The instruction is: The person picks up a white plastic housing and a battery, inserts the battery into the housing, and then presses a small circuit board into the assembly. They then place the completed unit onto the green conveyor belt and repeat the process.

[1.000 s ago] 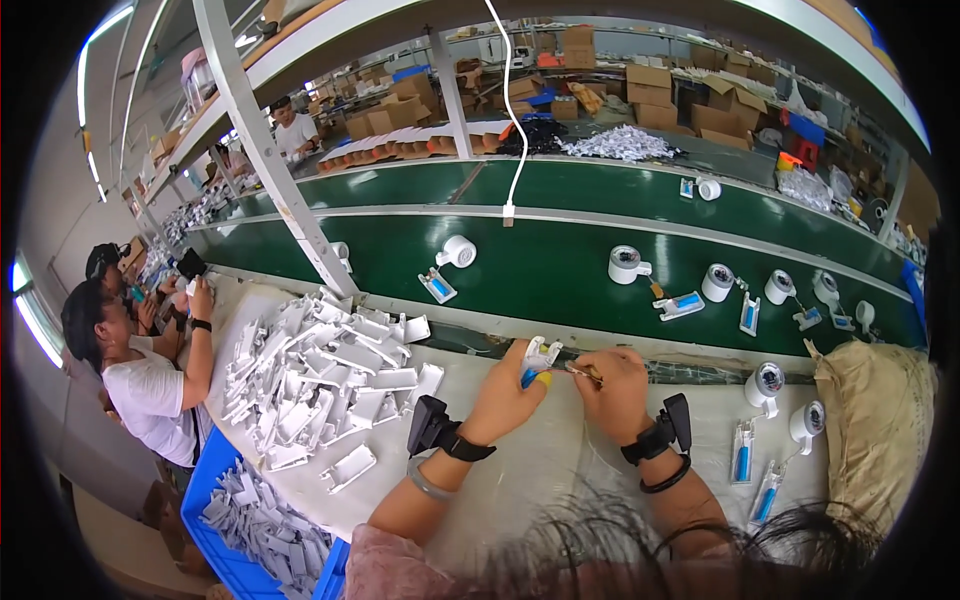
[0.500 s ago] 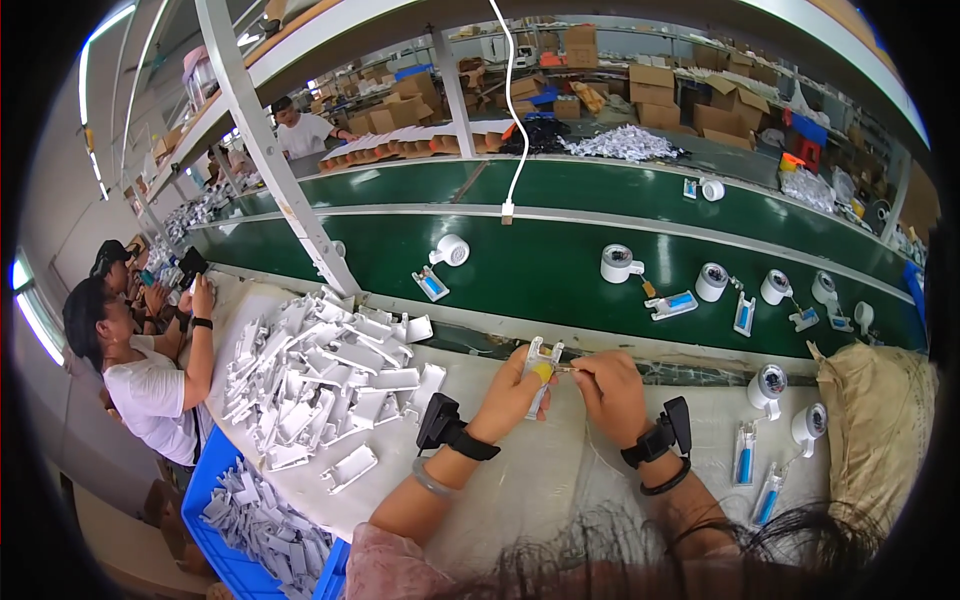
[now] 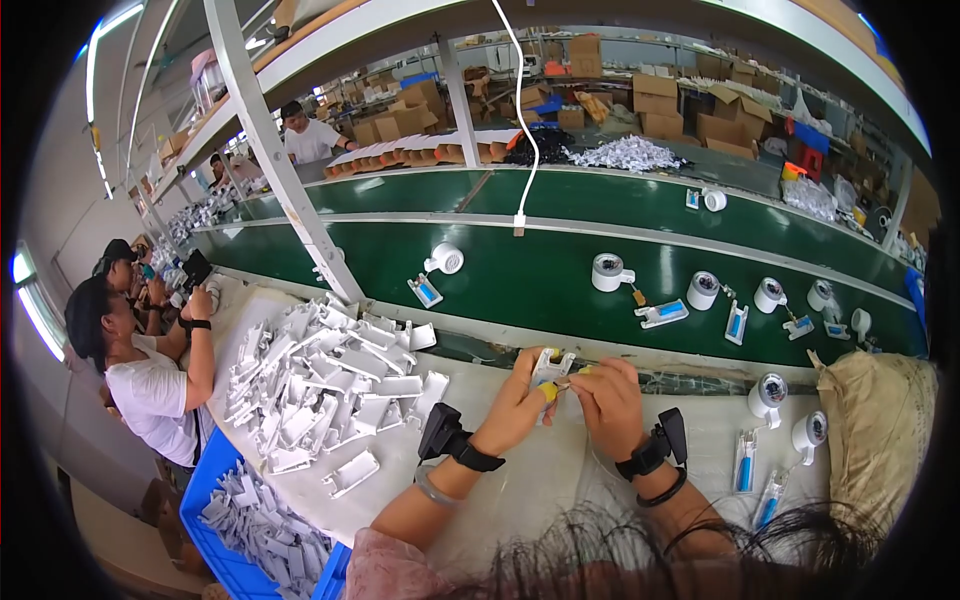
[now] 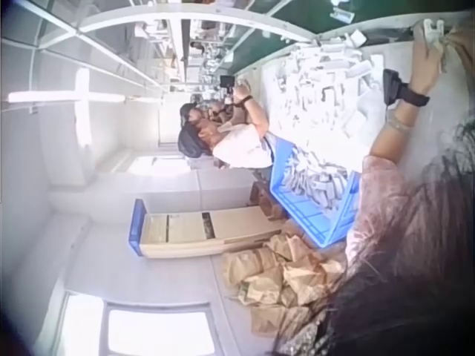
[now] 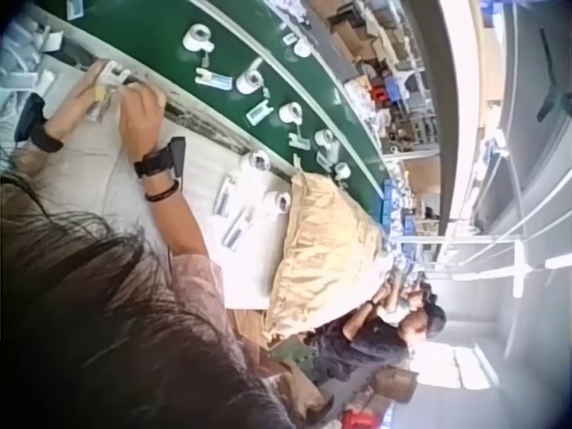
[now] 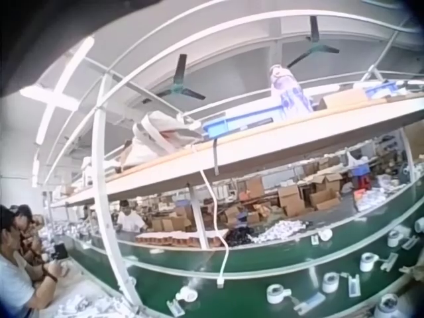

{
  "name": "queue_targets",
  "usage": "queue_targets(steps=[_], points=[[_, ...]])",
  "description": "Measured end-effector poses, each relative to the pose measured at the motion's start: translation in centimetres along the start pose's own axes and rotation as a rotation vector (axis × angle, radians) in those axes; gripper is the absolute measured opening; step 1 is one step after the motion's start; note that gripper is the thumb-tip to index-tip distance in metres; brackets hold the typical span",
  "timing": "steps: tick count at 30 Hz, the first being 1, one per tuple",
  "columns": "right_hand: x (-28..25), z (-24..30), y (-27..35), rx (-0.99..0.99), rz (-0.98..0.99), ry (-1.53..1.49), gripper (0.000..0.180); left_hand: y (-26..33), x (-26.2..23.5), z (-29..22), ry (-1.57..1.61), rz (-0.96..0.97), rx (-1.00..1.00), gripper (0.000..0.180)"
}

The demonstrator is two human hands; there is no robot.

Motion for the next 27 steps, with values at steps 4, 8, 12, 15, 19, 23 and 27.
queue_targets(steps=[4,8,12,15,19,23,27], points=[[0.0,0.0,0.0,-0.003,-0.010,-0.028,0.020,0.2,0.2,-0.1,-0.026,0.017,-0.010,0.036],[-0.4,0.1,-0.3,0.009,-0.009,-0.054,0.017,0.3,0.4,0.3,-0.032,0.051,-0.010,0.037],[-0.5,-0.2,-0.3,0.036,-0.026,-0.060,0.017,0.3,0.9,-0.4,-0.088,0.046,0.008,0.036],[-0.5,-0.2,-0.3,0.030,-0.033,-0.060,0.017,0.4,1.0,-1.0,-0.196,0.054,0.035,0.035],[-0.7,0.1,-0.5,0.019,-0.041,-0.057,0.018,0.4,0.9,-1.2,-0.291,0.029,0.126,0.035],[-0.7,0.2,-0.5,0.012,-0.048,-0.054,0.018,0.5,1.1,-1.6,-0.310,0.021,0.114,0.035],[-0.4,0.1,-0.2,-0.001,-0.031,-0.064,0.020,0.6,1.1,-2.0,-0.406,0.016,0.141,0.035]])
Point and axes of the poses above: each hand's wrist, its own y-axis away from the middle knuckle, its own x-axis out of the palm, z = x × y, the point moved 7 cm from there along -y, towards the middle knuckle, and after that the axes turned 5 degrees about y, right-handed, at the moved point
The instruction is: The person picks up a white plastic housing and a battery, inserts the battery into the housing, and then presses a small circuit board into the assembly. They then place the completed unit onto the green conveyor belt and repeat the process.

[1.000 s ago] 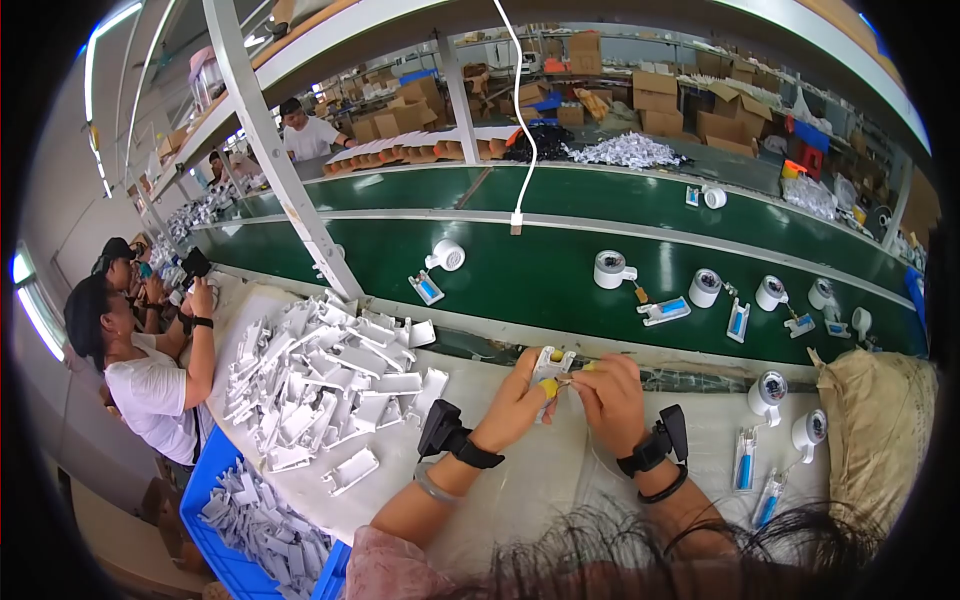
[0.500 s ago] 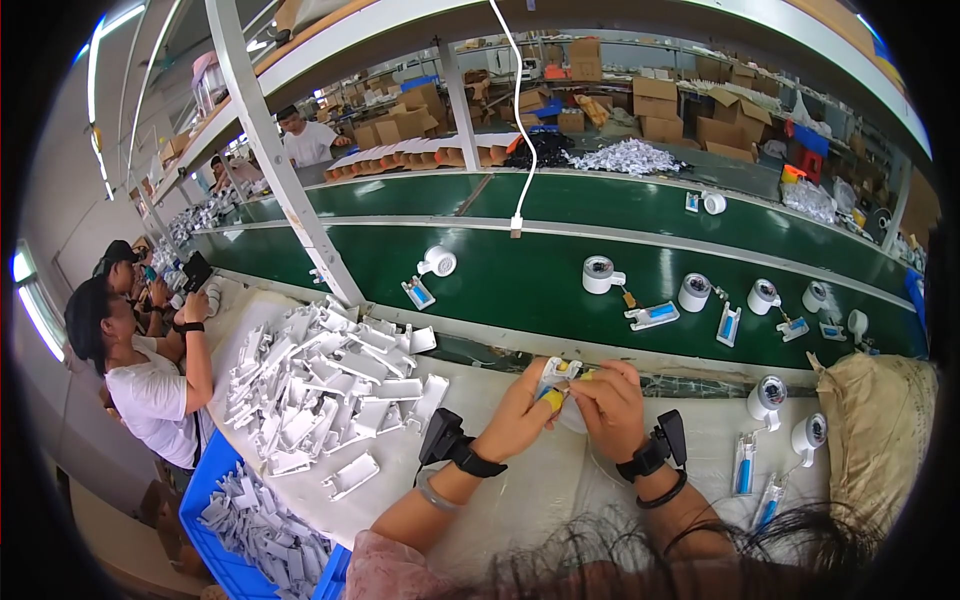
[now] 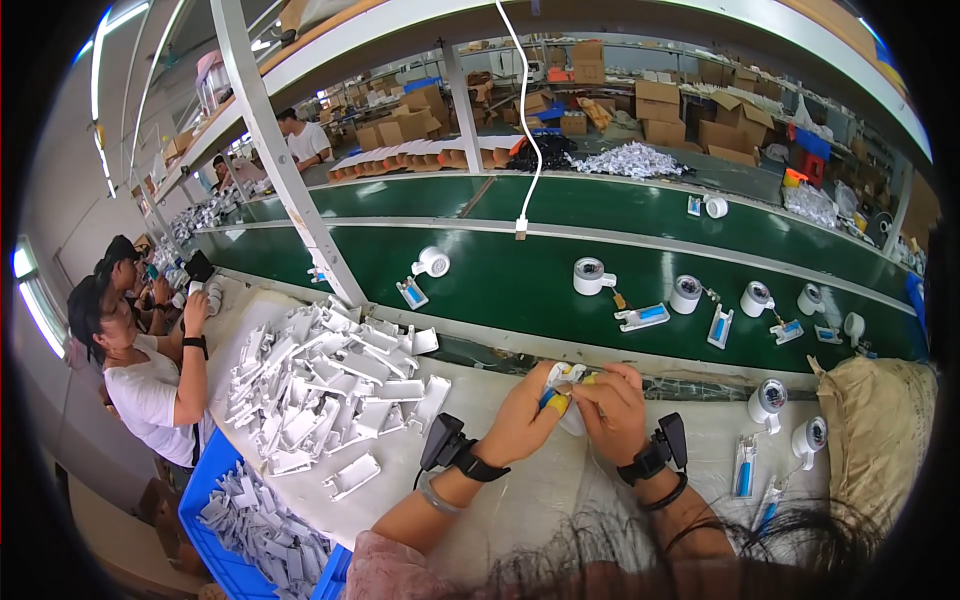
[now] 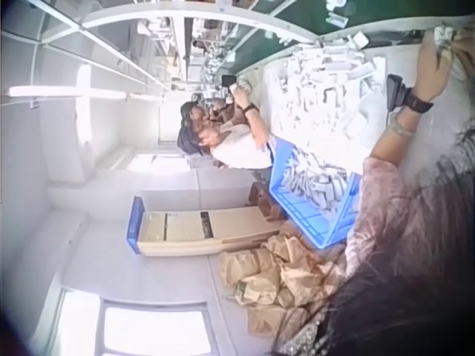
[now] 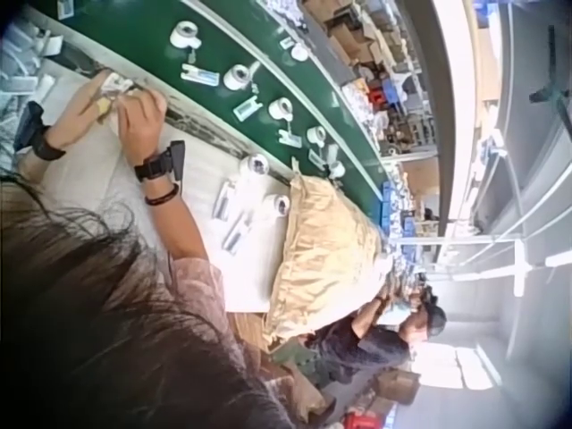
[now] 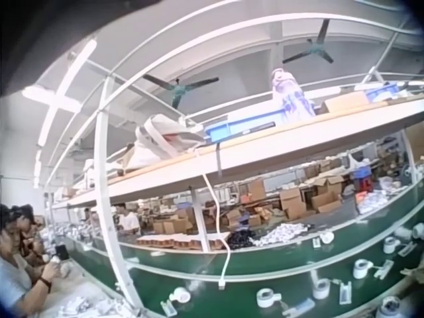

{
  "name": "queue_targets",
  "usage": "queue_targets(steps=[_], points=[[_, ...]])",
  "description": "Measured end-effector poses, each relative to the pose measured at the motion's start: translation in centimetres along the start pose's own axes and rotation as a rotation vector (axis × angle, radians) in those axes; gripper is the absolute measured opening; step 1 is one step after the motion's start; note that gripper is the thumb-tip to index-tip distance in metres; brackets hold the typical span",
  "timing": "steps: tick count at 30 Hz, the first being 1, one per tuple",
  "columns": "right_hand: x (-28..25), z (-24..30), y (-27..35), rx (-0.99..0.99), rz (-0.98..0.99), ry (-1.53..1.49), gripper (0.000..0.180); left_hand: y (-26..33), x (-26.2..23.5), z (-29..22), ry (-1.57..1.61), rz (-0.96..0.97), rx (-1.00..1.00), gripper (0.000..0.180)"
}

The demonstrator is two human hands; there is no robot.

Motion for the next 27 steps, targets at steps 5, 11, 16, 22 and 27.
queue_targets(steps=[5,11,16,22,27], points=[[0.01,-0.14,0.20,-0.005,-0.012,-0.001,0.020,-0.02,0.04,0.16,0.016,-0.011,-0.022,0.035],[0.08,-0.15,0.05,-0.009,-0.002,0.003,0.020,-0.04,0.01,0.07,0.003,-0.009,-0.021,0.035],[0.04,-0.01,-0.01,-0.012,0.000,0.011,0.020,0.10,0.16,0.29,0.010,-0.016,-0.052,0.035],[-0.18,0.26,-0.19,-0.033,-0.003,0.003,0.020,0.18,0.40,0.19,0.012,-0.022,-0.001,0.034],[-0.13,0.18,-0.11,-0.038,-0.008,0.007,0.020,0.43,0.50,0.83,0.209,0.017,-0.147,0.034]])
Point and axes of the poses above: each hand's wrist, its own y-axis away from the middle knuckle, its own x-axis out of the palm, z = x × y, the point moved 7 cm from there along -y, towards the middle knuckle, and after that the axes turned 5 degrees about y, right-handed, at the moved point
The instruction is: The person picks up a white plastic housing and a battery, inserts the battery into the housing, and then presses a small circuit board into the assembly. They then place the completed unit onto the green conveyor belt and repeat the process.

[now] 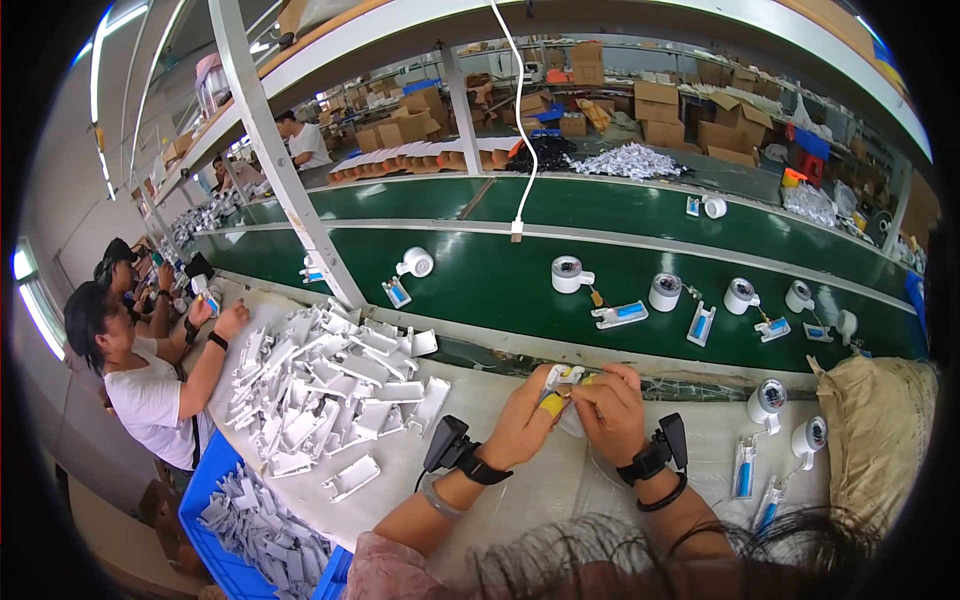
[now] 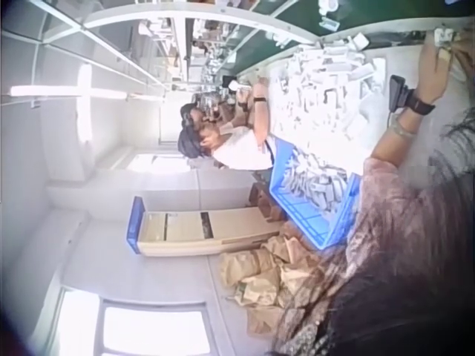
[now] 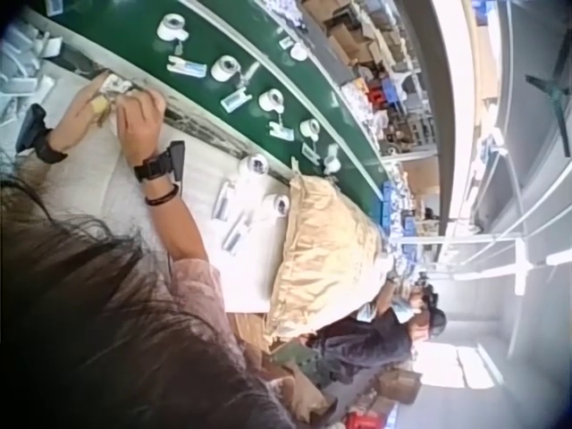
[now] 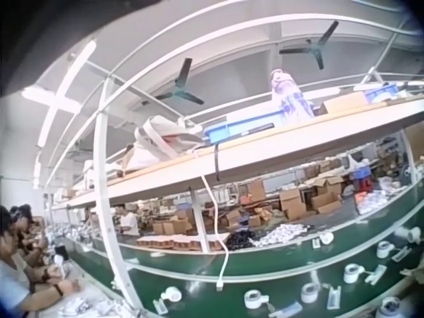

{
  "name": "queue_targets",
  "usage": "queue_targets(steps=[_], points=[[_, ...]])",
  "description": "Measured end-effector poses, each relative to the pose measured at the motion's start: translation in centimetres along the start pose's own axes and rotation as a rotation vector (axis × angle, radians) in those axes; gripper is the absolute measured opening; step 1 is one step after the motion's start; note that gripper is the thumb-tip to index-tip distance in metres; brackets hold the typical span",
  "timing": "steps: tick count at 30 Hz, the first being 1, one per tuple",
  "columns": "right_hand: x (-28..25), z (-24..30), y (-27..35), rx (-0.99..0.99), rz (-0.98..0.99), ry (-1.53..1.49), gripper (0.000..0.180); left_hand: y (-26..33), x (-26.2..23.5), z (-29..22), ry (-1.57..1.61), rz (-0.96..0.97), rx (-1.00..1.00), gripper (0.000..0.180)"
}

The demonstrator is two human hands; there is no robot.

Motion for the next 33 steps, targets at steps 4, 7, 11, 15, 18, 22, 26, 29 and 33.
queue_targets(steps=[4,7,11,15,18,22,26,29,33], points=[[0.0,0.2,-0.3,0.004,0.010,-0.018,0.020,0.0,-0.2,0.5,-0.049,0.017,0.065,0.037],[0.1,0.4,-0.5,0.002,0.021,-0.022,0.020,0.4,-0.1,-1.4,-0.291,-0.064,0.418,0.041],[-0.1,0.2,-0.4,0.023,0.018,-0.012,0.019,0.0,-0.4,0.7,-0.225,-0.089,0.182,0.042],[0.0,-0.3,-0.3,0.020,0.041,-0.029,0.019,0.1,-0.3,0.3,-0.285,-0.077,0.230,0.041],[0.1,-0.3,-0.5,0.003,0.075,-0.061,0.019,0.1,-0.3,0.6,-0.273,-0.068,0.176,0.041],[0.2,-0.4,-0.4,0.029,0.069,-0.075,0.020,0.2,-0.3,0.7,-0.275,-0.066,0.173,0.037],[0.3,-0.1,-0.4,0.037,0.063,-0.086,0.022,0.2,-0.4,0.3,-0.300,-0.090,0.215,0.032],[0.6,-0.1,-0.1,0.041,0.073,-0.084,0.023,0.1,-0.3,0.1,-0.297,-0.109,0.200,0.026],[0.3,-0.2,-0.3,0.064,0.051,-0.017,0.021,-0.5,-0.1,-0.4,-0.356,-0.098,0.176,0.018]])
Point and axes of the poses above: each hand's wrist, its own y-axis away from the middle knuckle, its own x-axis out of the palm, z = x × y, the point moved 7 cm from there along -y, towards the middle knuckle, and after that the axes turned 5 degrees about y, right-handed, at the moved point
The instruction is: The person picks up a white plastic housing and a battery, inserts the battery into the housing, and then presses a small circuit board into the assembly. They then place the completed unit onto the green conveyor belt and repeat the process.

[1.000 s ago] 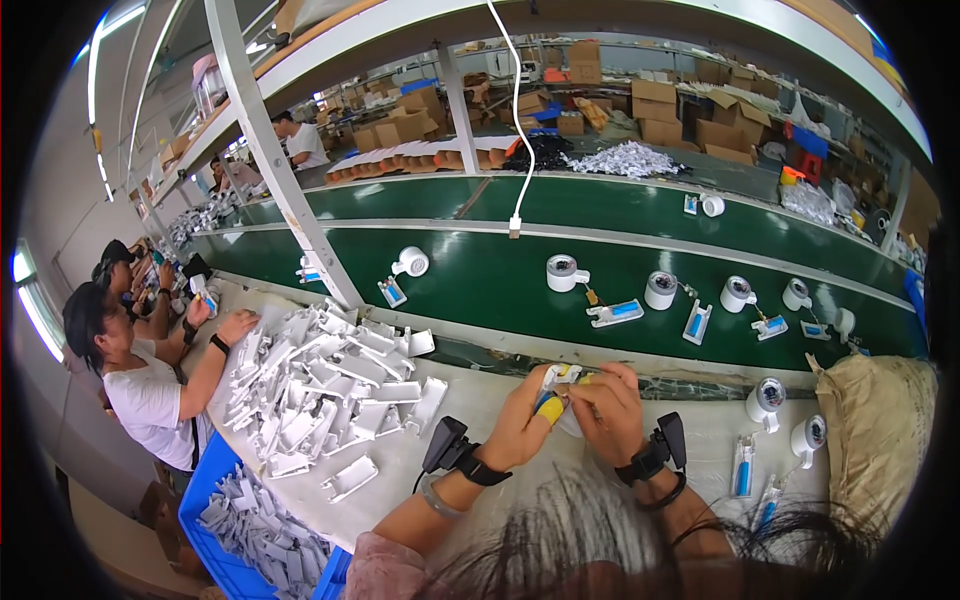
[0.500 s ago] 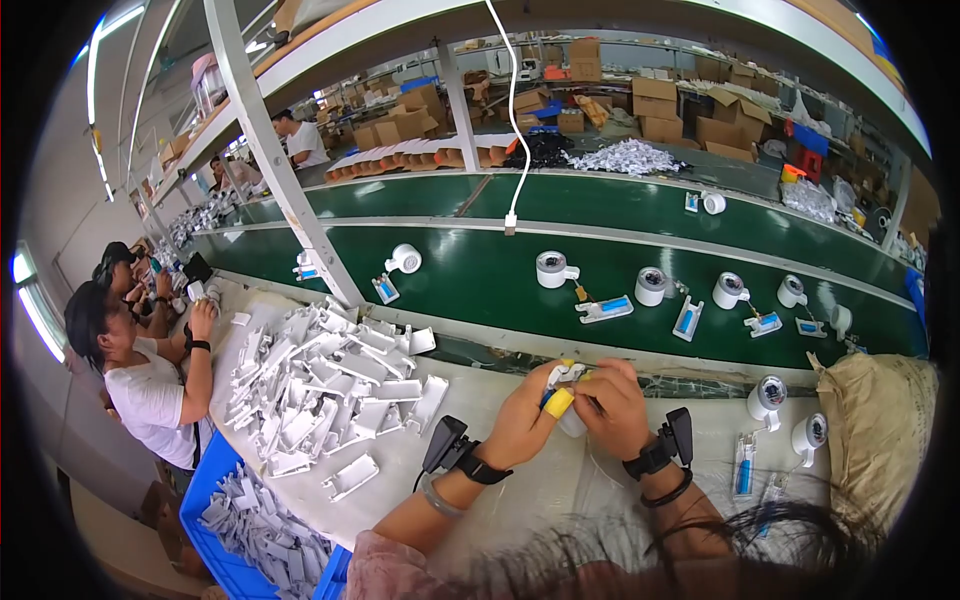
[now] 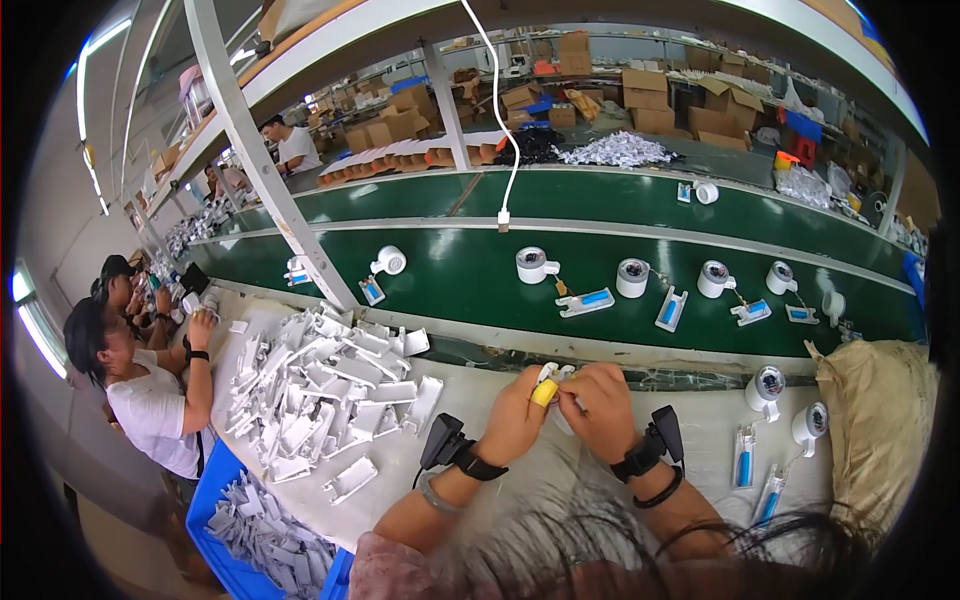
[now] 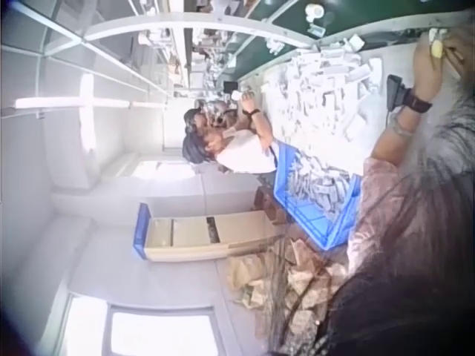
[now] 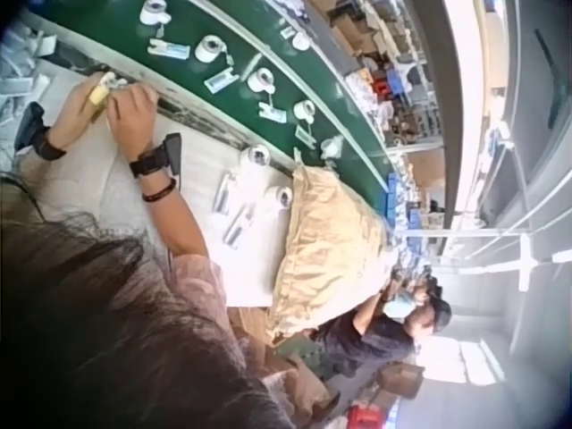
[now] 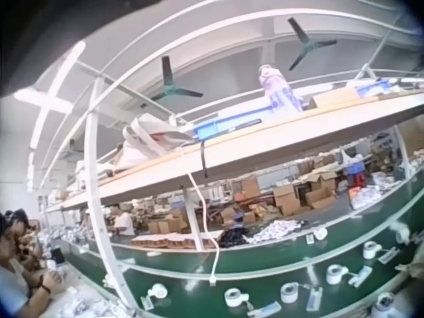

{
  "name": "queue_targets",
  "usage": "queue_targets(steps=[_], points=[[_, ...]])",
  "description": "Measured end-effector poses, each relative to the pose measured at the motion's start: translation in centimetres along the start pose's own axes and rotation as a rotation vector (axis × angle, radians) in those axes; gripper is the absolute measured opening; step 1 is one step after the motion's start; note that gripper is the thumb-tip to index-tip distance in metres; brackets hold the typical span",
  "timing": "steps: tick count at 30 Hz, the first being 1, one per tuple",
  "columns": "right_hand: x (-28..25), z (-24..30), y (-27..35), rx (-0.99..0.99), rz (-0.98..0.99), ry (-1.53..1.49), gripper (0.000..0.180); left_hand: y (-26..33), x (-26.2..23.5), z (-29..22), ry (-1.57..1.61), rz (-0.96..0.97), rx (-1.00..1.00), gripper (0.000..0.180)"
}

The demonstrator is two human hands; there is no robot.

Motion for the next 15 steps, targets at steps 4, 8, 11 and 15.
queue_targets(steps=[4,8,11,15], points=[[0.6,-0.8,0.0,0.057,0.107,-0.039,0.021,-1.0,-1.3,2.8,0.222,-0.076,-0.056,0.016],[1.3,-2.5,1.1,0.251,0.137,-0.035,0.025,-4.0,-5.8,7.7,0.525,-0.363,-0.263,0.025],[2.4,-3.5,2.6,0.257,0.204,-0.002,0.026,-6.3,-9.6,11.8,0.402,-0.527,-0.187,0.032],[4.1,-4.4,2.3,0.253,0.286,0.000,0.027,-5.8,-11.1,16.1,-0.055,-0.795,-0.122,0.059]])
Point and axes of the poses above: each hand's wrist, its own y-axis away from the middle knuckle, its own x-axis out of the palm, z = x × y, the point moved 7 cm from there along -y, towards the middle knuckle, and after that the axes turned 5 degrees about y, right-handed, at the moved point
